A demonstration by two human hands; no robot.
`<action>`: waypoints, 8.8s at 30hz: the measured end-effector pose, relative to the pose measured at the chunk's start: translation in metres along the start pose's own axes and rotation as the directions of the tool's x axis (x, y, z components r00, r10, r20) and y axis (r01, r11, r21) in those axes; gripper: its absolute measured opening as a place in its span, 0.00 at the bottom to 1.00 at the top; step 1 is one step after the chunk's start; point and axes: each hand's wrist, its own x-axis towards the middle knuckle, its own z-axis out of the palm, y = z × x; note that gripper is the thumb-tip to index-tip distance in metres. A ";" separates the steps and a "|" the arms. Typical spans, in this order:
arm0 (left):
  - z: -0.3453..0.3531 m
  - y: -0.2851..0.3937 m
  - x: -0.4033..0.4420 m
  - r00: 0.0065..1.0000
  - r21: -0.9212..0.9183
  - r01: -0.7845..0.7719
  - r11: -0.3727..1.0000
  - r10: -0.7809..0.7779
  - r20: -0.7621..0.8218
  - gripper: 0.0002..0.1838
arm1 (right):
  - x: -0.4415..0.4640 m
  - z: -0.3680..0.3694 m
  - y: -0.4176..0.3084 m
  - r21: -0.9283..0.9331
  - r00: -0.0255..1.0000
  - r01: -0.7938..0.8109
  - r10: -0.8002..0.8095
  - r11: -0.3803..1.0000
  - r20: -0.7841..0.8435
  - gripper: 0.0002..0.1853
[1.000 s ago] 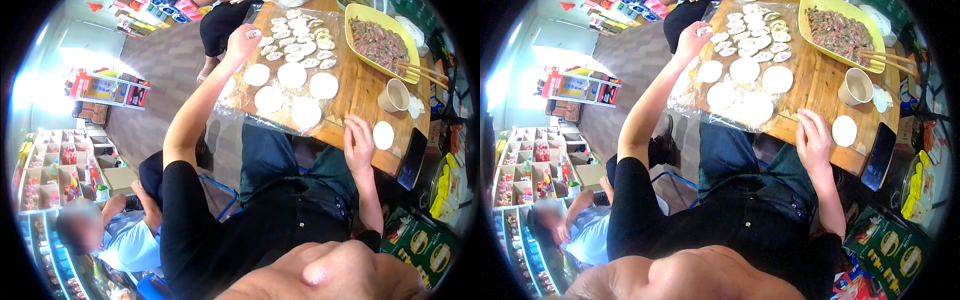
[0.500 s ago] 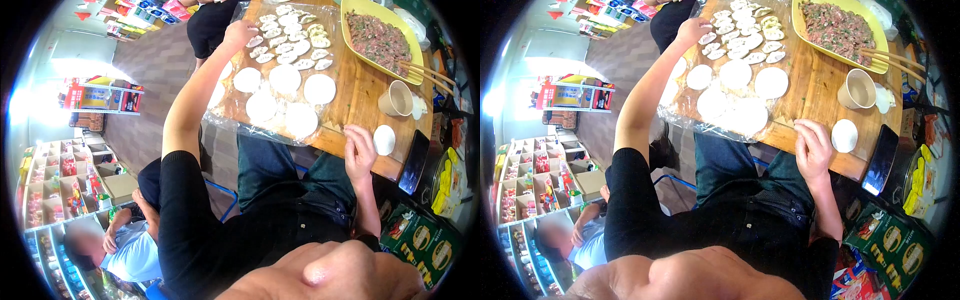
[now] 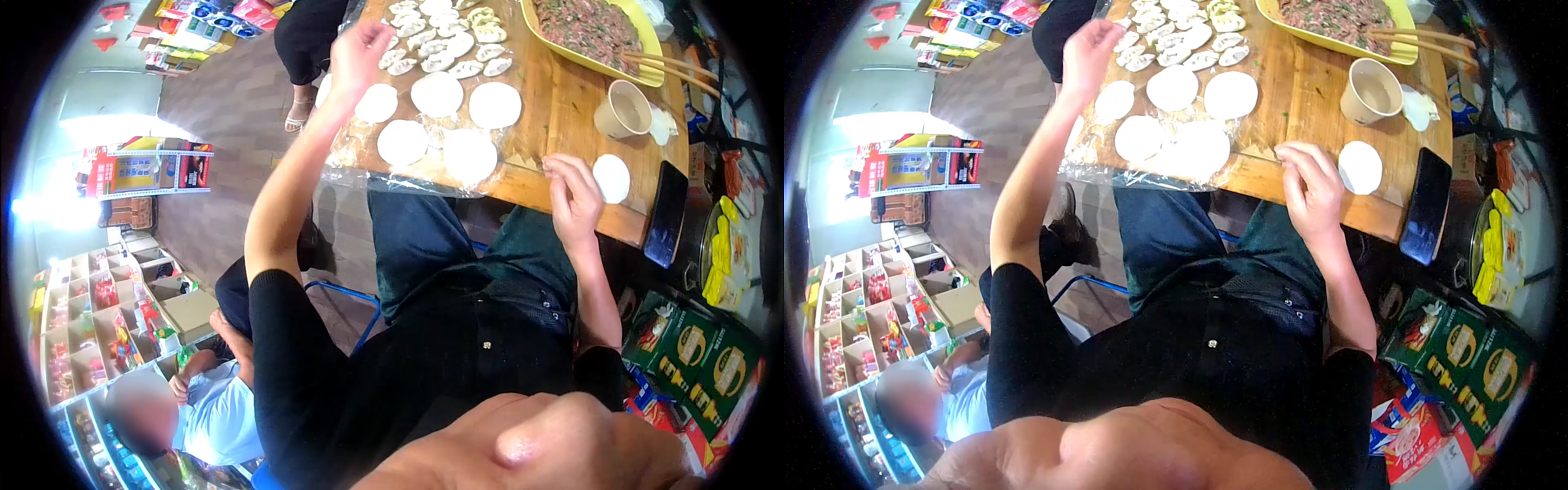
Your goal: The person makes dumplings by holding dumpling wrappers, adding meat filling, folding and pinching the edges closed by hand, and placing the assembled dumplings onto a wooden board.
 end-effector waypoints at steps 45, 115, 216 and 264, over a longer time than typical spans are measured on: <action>0.035 0.155 -0.095 0.677 0.017 -0.649 0.760 0.568 0.468 0.05 | 0.012 0.016 -0.037 0.430 0.987 -0.149 0.105 0.890 0.124 0.34; 0.050 0.107 -0.216 0.278 -0.281 0.881 -0.382 -0.064 0.958 0.31 | 0.214 -0.161 -0.020 -0.046 0.929 -0.325 0.329 0.944 0.170 0.14; -0.022 0.158 -0.160 0.710 -0.341 0.629 -0.699 0.337 0.619 0.36 | 0.113 -0.136 -0.143 0.300 0.930 -0.035 -0.078 0.953 0.358 0.29; -0.004 0.148 -0.158 0.736 -0.494 0.592 -0.637 0.177 0.653 0.35 | 0.135 -0.111 -0.127 0.387 0.995 -0.102 0.090 0.916 0.049 0.14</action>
